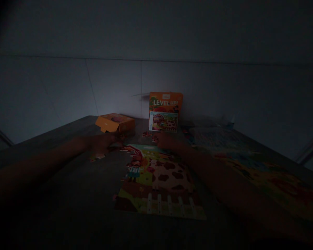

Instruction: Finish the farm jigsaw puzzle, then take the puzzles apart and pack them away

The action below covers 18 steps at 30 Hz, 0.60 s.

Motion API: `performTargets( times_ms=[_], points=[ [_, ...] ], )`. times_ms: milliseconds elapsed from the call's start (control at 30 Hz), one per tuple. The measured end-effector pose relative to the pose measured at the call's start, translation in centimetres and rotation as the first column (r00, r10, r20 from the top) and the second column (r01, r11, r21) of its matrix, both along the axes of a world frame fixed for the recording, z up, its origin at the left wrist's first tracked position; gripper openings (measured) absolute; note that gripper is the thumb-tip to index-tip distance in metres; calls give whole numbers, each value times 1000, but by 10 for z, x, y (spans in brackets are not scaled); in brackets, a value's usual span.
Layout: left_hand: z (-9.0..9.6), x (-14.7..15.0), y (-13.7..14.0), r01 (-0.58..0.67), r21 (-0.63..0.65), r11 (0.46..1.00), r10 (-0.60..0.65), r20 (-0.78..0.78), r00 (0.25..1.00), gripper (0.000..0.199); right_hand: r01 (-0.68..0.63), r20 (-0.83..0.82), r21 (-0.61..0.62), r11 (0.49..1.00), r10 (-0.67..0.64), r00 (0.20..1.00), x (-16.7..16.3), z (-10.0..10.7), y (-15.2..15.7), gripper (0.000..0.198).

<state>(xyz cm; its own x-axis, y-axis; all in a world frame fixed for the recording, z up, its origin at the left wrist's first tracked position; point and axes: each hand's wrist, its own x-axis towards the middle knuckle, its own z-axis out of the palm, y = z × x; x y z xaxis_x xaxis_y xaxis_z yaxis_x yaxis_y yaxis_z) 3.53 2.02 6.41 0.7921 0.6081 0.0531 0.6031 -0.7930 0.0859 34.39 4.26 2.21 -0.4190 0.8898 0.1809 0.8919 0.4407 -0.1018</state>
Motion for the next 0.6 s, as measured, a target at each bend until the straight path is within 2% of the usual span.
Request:
performTargets(
  times_ms=[167,267,400,600],
  points=[
    [0,14,-11,66,160,985,-34,-195,980,22,-11,1,-6,1000,11,1000,-1,2,-2,27],
    [-4,16,-7,69,104,992,-60,-84,995,20,-16,-3,-2,1000,16,1000,-1,3,-3,28],
    [-17,8,10,-11,-45,999,16,119,993,10,-23,-9,10,1000,23,1000,-1,2,-3,27],
    [-34,0,31,-59,-69,996,71,176,982,11,-14,-13,35,999,15,1000,1,-1,-1,32]
  ],
)
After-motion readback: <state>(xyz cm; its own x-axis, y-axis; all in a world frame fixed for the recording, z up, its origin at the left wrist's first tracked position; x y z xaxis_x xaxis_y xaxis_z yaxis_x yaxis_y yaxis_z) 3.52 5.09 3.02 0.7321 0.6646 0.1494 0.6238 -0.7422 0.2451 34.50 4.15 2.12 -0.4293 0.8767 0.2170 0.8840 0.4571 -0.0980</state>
